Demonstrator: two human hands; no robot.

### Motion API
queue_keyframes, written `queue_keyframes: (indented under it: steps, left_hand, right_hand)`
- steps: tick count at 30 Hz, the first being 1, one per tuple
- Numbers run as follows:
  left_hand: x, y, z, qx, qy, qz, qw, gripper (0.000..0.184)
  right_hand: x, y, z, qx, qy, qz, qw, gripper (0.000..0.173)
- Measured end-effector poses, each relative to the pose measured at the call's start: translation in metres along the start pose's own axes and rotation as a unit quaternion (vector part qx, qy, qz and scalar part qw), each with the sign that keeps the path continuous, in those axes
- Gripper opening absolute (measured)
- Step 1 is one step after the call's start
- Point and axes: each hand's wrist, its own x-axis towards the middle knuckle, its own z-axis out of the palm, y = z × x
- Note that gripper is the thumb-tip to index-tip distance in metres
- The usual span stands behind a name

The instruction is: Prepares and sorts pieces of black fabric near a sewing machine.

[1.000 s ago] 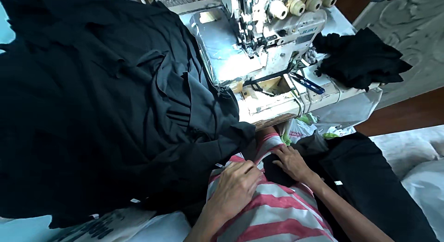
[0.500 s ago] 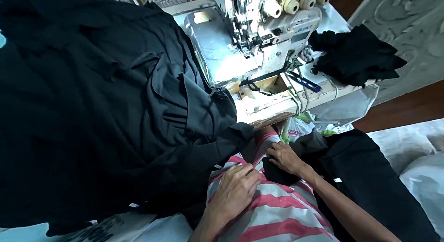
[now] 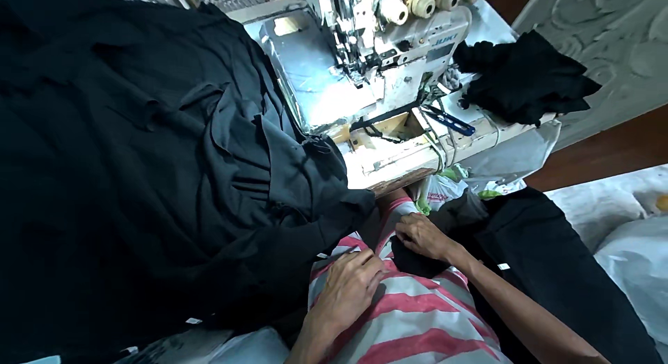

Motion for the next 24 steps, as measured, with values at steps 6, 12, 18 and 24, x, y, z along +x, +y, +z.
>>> queue_keyframes:
  steps: [6, 12, 18, 24]
  left_hand:
    - [0.000, -0.001, 0.001, -0.005, -0.021, -0.010, 1.000, 0.008]
    - [0.003, 0.001, 0.004, -0.010, -0.040, -0.018, 0.999, 0.008]
    - [0.005, 0.005, -0.001, -0.030, -0.059, -0.046, 0.997, 0.009]
    - [0.021, 0.011, 0.009, -0.130, -0.005, -0.053, 0.990, 0.013]
  right_hand:
    - [-0.020, 0.004, 0.019, 0.088, 0.189, -0.023, 0.978, 0.024]
    - [-0.030, 0.010, 0.023, 0.068, 0.244, 0.029, 0.967, 0.015]
    - [-0.049, 0.012, 0.007, 0.245, 0.246, -0.017, 0.938, 0.022]
    - [-0.076, -0.004, -0.026, 0.311, 0.301, -0.044, 0.900, 0.016]
